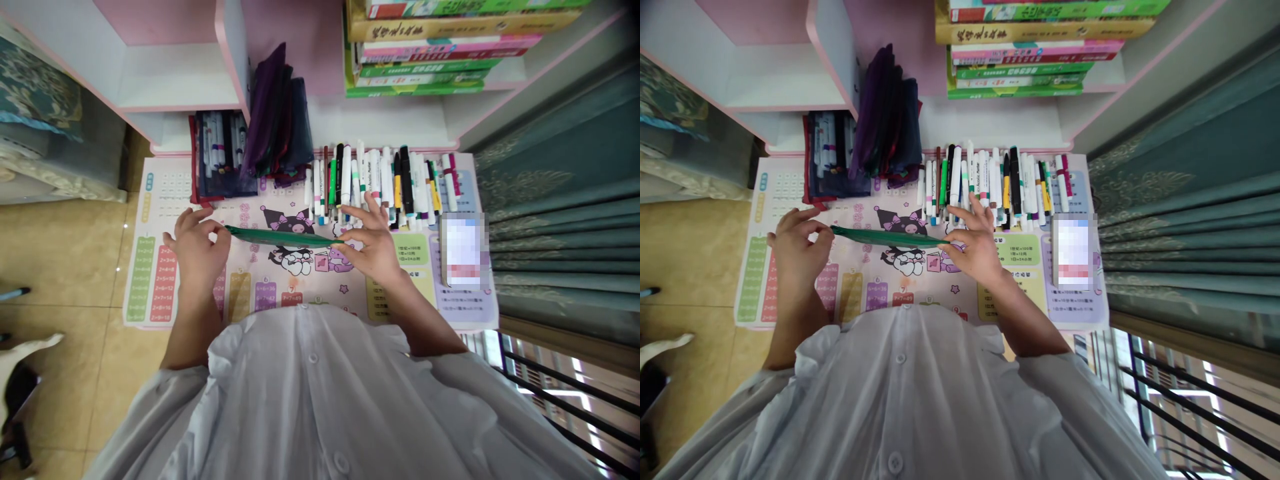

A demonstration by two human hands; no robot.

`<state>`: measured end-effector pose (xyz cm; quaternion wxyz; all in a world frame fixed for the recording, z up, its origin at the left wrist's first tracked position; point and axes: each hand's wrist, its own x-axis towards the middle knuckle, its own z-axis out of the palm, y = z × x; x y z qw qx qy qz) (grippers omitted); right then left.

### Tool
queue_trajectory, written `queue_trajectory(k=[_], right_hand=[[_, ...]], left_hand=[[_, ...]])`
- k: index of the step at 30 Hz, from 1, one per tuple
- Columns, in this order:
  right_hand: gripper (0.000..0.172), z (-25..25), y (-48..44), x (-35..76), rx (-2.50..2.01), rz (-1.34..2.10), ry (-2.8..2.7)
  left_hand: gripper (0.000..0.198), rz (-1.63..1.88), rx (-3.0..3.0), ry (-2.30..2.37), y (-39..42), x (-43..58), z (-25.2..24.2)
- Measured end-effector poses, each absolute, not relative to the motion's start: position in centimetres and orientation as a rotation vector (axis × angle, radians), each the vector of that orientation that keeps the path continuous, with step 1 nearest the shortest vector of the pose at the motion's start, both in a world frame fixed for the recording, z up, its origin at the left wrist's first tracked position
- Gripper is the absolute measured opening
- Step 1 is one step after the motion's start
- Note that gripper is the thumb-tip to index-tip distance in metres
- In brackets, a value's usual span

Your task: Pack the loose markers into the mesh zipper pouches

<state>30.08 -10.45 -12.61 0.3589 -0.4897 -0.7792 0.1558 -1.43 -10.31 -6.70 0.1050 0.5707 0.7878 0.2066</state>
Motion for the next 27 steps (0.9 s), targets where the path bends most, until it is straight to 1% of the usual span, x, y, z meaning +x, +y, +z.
queue_trajectory(k=[11, 19, 22, 25, 27], right_hand=[[0.019, -12.9, -10.3, 30.0, -1.224, 0.392, -1.993], [0.021, -12.9, -10.3, 29.7, -1.257, 0.414, -1.983], [0.02, -12.9, -10.3, 29.4, -1.26, 0.407, -1.998], [0.019, -12.8, -10.4, 29.1, -1.258, 0.384, -2.001], [0.019, -12.6, -10.5, 28.9, -1.258, 0.356, -2.017]], left_hand=[[0.01, 0.614, 1.646, 2.351, -10.1, -1.9, -6.5], [0.011, 0.533, 1.655, 2.355, -10.2, -2.1, -6.6], [0.016, 0.518, 1.739, 2.373, -10.9, -2.4, -6.9], [0.033, 0.457, 1.953, 2.331, -11.9, -2.4, -7.3], [0.039, 0.393, 2.117, 2.226, -12.4, -2.2, -7.6]])
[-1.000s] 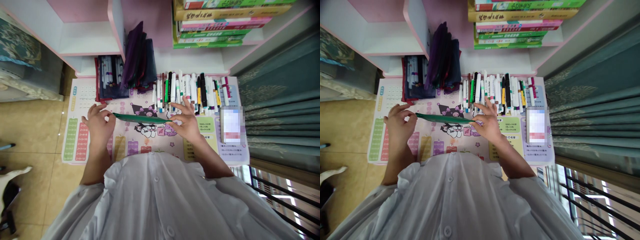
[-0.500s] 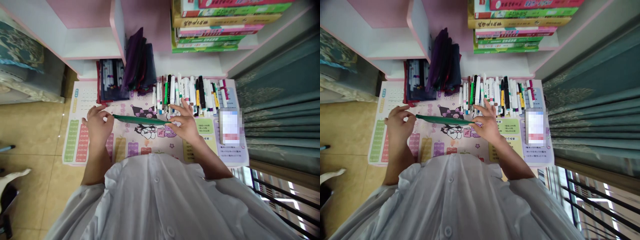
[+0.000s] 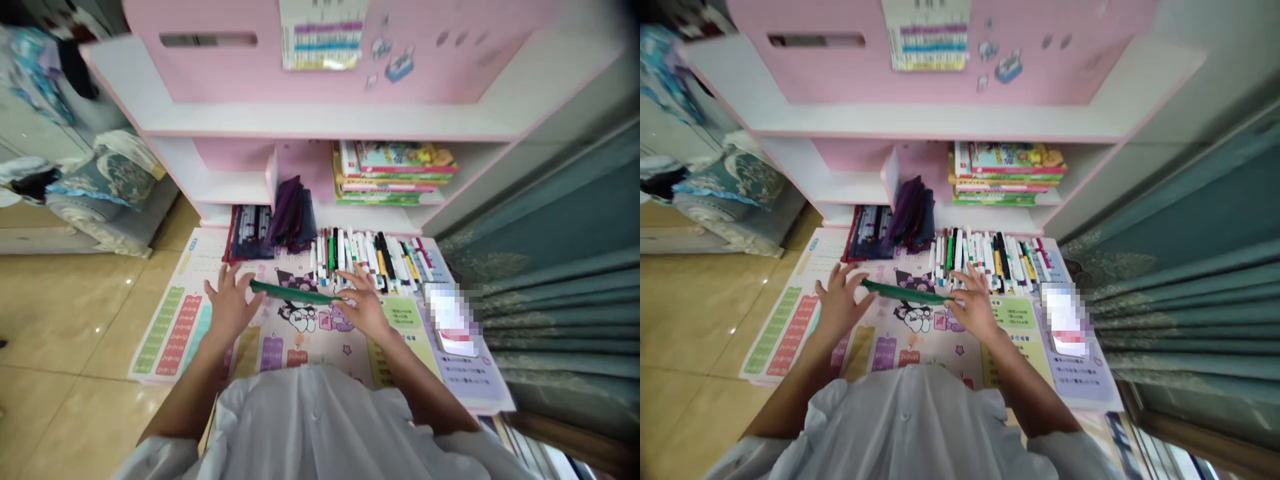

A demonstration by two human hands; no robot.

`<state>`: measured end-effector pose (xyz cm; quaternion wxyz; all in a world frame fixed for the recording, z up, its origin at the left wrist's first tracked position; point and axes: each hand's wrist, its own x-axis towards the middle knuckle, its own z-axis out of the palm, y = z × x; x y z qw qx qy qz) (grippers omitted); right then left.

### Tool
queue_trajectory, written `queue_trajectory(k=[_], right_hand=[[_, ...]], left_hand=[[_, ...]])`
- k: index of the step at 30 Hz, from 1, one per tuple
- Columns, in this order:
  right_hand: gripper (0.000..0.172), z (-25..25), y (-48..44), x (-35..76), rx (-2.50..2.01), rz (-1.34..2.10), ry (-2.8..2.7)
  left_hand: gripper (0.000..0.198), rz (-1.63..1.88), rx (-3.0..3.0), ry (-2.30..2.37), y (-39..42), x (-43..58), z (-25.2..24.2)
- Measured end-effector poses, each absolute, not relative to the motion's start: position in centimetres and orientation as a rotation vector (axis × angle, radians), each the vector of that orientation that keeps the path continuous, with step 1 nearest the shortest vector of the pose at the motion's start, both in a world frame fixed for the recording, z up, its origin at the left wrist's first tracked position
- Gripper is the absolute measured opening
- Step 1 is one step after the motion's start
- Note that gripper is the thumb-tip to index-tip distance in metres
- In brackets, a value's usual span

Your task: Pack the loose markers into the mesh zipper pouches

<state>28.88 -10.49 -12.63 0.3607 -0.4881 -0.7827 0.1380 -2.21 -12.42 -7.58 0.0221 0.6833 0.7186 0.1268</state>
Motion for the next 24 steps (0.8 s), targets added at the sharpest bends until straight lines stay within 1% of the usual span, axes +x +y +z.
queue_trajectory(k=[2, 6, 11, 14, 18, 21, 24], right_hand=[[0.019, -12.4, -10.5, 28.6, -1.267, 0.325, -2.037], [0.023, -11.5, -10.6, 28.0, -1.233, 0.275, -2.081], [0.025, -10.5, -11.3, 27.4, -1.214, 0.268, -2.072], [0.025, -10.3, -11.4, 27.0, -1.199, 0.26, -2.057], [0.024, -10.1, -11.0, 26.1, -1.156, 0.238, -1.993], [0.018, -9.9, -10.5, 25.0, -1.135, 0.228, -1.911], [0.022, -10.0, -10.3, 23.8, -1.152, 0.237, -1.822]], left_hand=[[0.041, 0.348, 2.274, 2.096, -12.6, -1.9, -7.6], [0.038, 0.302, 2.473, 1.895, -12.0, -1.0, -6.9], [0.023, 0.27, 2.527, 1.714, -11.2, -0.2, -6.8], [0.018, 0.374, 2.49, 1.697, -11.4, -0.1, -7.8], [0.022, 0.538, 2.378, 1.727, -12.4, -0.7, -8.9], [0.024, 0.64, 2.268, 1.791, -13.0, -2.0, -8.8], [0.026, 0.813, 2.029, 1.941, -12.9, -4.4, -8.0]])
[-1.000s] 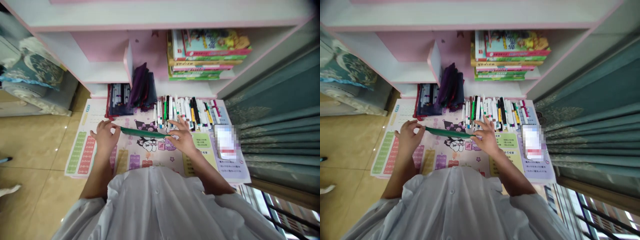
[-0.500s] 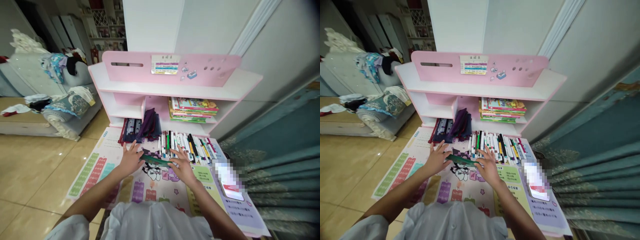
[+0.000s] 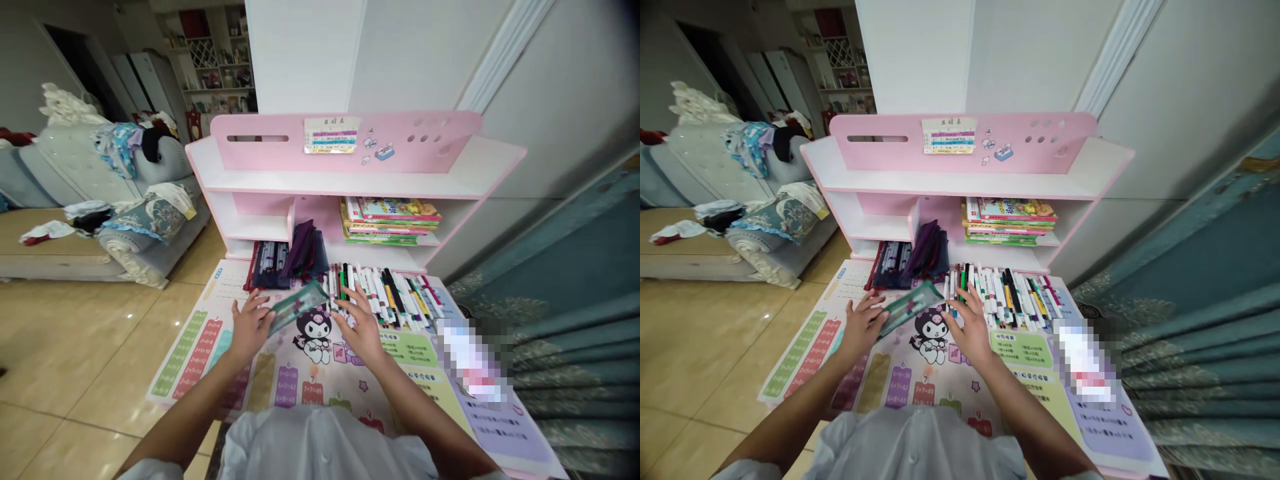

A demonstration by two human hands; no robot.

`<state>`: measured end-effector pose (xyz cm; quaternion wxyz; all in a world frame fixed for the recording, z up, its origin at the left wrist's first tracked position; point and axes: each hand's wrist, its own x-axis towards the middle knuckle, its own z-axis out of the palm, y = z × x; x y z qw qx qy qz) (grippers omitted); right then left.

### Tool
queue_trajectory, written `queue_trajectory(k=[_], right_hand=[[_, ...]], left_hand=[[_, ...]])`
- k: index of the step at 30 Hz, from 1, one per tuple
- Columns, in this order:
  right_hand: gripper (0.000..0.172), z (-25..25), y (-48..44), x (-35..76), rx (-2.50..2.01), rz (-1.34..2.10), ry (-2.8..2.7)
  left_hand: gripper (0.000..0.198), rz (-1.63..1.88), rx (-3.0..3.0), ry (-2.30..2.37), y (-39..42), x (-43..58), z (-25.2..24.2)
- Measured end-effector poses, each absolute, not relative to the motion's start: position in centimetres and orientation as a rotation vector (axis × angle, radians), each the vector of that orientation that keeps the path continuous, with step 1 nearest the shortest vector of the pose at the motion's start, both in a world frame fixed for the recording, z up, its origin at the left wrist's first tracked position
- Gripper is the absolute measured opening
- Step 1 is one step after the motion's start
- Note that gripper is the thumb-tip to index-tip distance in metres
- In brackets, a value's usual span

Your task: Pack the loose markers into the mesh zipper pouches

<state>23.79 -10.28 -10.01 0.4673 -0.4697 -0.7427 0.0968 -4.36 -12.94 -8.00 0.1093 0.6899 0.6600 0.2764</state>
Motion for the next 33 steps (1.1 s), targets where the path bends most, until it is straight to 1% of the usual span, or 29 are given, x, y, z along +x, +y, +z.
queue_trajectory(k=[4, 9, 11, 19, 25, 33], right_hand=[[0.02, -11.5, -10.6, 22.5, -1.141, 0.288, -1.808], [0.017, -13.8, -11.5, 21.6, -1.13, 0.383, -1.871], [0.016, -14.2, -11.6, 21.5, -1.133, 0.411, -1.884], [0.016, -14.5, -11.0, 22.6, -1.165, 0.423, -1.9], [0.014, -14.8, -11.1, 22.4, -1.16, 0.433, -1.894], [0.013, -15.1, -10.7, 22.5, -1.159, 0.428, -1.886]], left_hand=[[0.026, 0.99, 1.615, 2.116, -11.7, -8.4, -7.5], [0.041, 0.95, 1.452, 2.219, -9.4, -11.6, -8.4], [0.043, 0.912, 1.416, 2.232, -8.5, -11.7, -8.5], [0.041, 0.753, 1.468, 2.232, -3.8, -9.4, -7.4], [0.033, 0.637, 1.565, 2.306, 1.3, -7.3, -6.8], [0.033, 0.565, 1.642, 2.424, 4.4, -4.8, -8.1]])
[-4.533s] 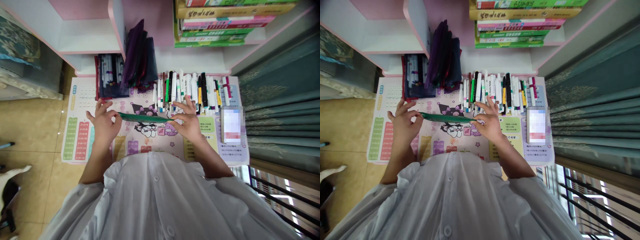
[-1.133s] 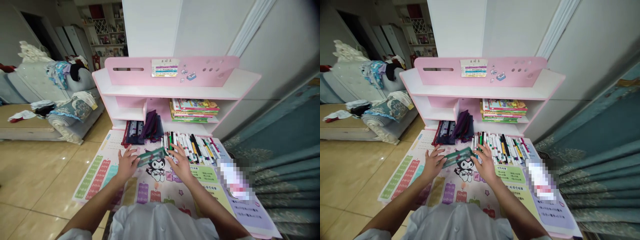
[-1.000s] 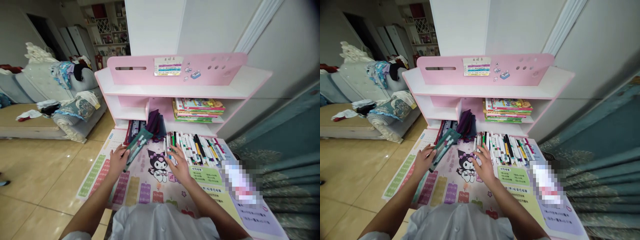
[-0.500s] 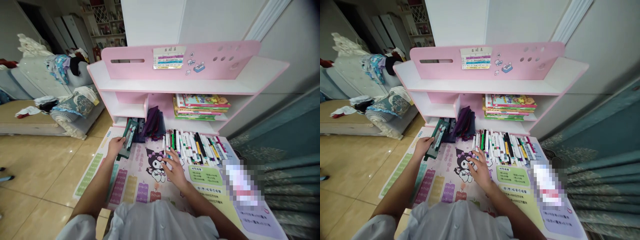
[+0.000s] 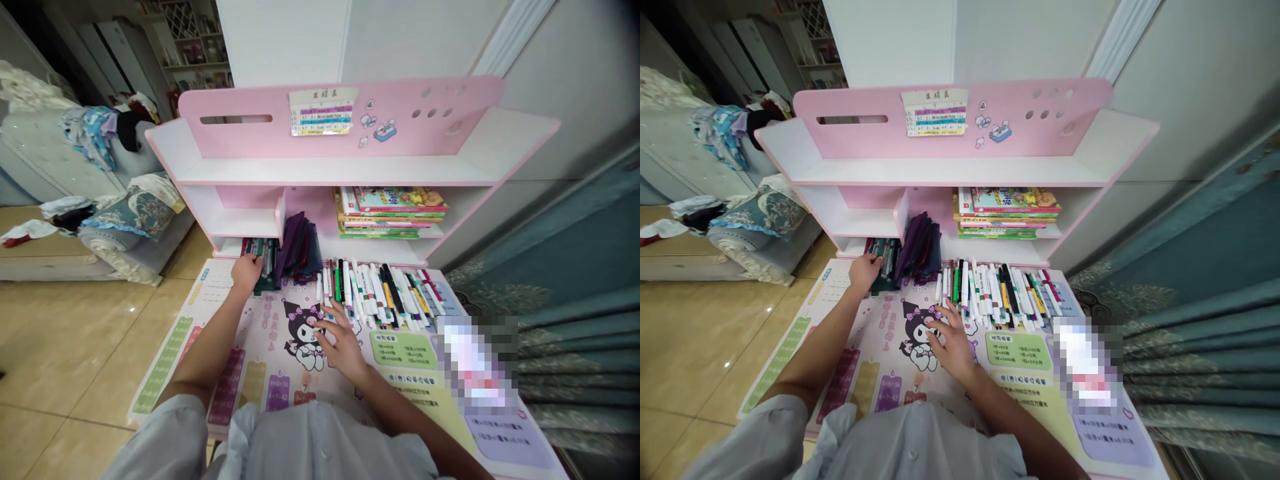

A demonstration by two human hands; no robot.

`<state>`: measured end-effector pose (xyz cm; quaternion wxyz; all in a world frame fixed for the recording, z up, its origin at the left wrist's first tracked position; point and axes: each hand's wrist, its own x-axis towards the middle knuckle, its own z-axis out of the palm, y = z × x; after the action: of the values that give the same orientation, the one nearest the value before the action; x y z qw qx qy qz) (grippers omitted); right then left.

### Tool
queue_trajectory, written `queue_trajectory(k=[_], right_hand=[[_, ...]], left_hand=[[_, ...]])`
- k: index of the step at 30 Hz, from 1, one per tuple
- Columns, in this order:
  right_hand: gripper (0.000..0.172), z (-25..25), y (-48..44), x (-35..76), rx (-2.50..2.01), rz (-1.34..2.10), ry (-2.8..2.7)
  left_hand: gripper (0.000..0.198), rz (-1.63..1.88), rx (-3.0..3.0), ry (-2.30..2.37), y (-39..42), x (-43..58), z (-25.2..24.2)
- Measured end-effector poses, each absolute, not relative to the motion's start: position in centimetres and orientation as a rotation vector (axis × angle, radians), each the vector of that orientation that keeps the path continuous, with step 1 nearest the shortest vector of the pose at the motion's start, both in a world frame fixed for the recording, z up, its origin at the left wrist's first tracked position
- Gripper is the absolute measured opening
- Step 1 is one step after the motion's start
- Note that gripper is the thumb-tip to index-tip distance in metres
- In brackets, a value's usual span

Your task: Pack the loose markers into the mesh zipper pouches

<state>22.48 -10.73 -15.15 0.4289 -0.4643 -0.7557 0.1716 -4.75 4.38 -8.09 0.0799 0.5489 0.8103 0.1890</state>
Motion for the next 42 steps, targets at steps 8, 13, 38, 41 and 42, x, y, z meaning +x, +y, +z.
queue_trajectory(k=[8, 13, 38, 41, 42], right_hand=[[0.015, -15.5, -10.7, 22.4, -1.159, 0.481, -1.919], [0.015, -15.8, -10.6, 22.4, -1.146, 0.512, -1.917], [0.012, -16.1, -10.2, 23.0, -1.095, 0.387, -1.905], [0.012, -16.0, -10.2, 22.9, -1.097, 0.385, -1.906], [0.012, -16.0, -10.2, 22.9, -1.101, 0.389, -1.906]], left_hand=[[0.034, 0.617, 1.758, 2.521, 4.3, -4.3, -8.9], [0.037, 0.632, 1.813, 2.589, 3.9, -3.5, -7.9], [0.092, 0.029, 1.904, 2.279, 8.8, 1.5, -6.9], [0.091, 0.055, 1.88, 2.306, 8.8, 1.7, -6.9], [0.09, 0.064, 1.875, 2.31, 8.7, 1.8, -6.9]])
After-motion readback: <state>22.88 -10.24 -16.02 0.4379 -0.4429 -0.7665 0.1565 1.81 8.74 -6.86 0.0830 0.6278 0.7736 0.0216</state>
